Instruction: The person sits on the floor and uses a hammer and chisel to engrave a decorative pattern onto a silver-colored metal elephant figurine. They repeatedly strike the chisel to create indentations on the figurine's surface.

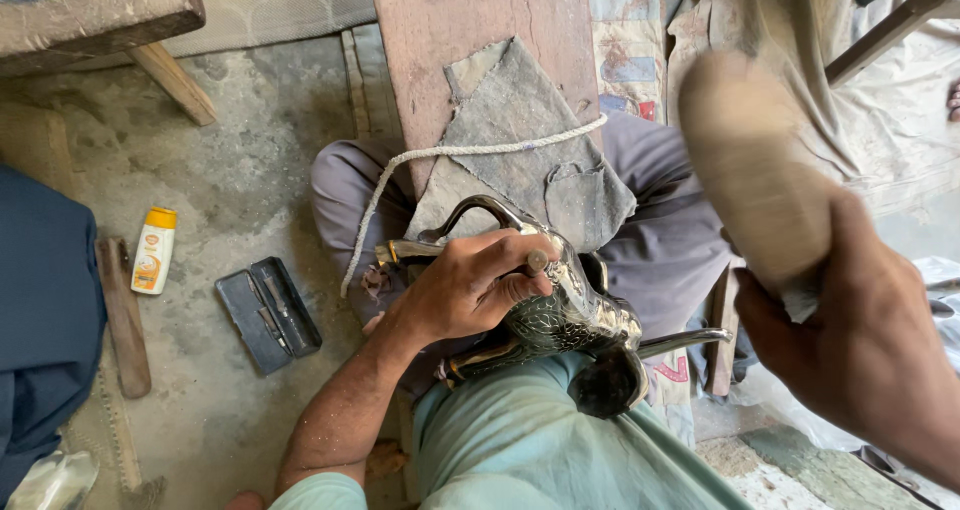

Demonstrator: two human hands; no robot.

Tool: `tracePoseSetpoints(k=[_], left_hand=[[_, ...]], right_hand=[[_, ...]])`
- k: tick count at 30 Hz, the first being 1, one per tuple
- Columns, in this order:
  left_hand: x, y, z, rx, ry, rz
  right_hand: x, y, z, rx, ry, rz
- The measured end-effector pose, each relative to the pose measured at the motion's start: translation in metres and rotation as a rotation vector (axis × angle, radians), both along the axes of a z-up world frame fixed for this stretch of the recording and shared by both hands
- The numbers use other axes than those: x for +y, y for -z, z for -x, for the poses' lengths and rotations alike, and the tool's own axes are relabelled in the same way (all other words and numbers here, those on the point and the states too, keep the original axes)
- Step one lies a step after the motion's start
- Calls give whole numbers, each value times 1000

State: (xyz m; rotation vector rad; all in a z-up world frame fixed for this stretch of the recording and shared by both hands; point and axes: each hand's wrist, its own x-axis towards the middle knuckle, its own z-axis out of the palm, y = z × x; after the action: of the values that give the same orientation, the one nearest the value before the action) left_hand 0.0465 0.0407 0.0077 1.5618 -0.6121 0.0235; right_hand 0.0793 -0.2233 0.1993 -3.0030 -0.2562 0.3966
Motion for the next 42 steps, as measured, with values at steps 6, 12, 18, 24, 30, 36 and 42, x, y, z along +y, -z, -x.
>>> tracePoseSetpoints(k=[6, 12, 18, 24, 30, 36, 42], left_hand=[[2, -1, 0, 8, 8, -1], [0, 6, 1, -17, 26, 4], [2, 6, 1, -8, 61, -16], [2, 1, 1, 12, 77, 34], [5, 1, 0, -42, 56, -29], [4, 1, 1, -11, 73, 3], [-3, 2, 11, -87, -57, -48]], right_hand=[[-3, 2, 1, -72, -131, -144], [-3, 8, -3, -99, -158, -153], [-3, 15, -6, -149, -215, -98], [-3, 19, -3, -181, -164, -117], [-2, 13, 4, -206, -179, -189], [5, 8, 4, -221, -317, 177], [3, -3, 3, -157, -120, -180]])
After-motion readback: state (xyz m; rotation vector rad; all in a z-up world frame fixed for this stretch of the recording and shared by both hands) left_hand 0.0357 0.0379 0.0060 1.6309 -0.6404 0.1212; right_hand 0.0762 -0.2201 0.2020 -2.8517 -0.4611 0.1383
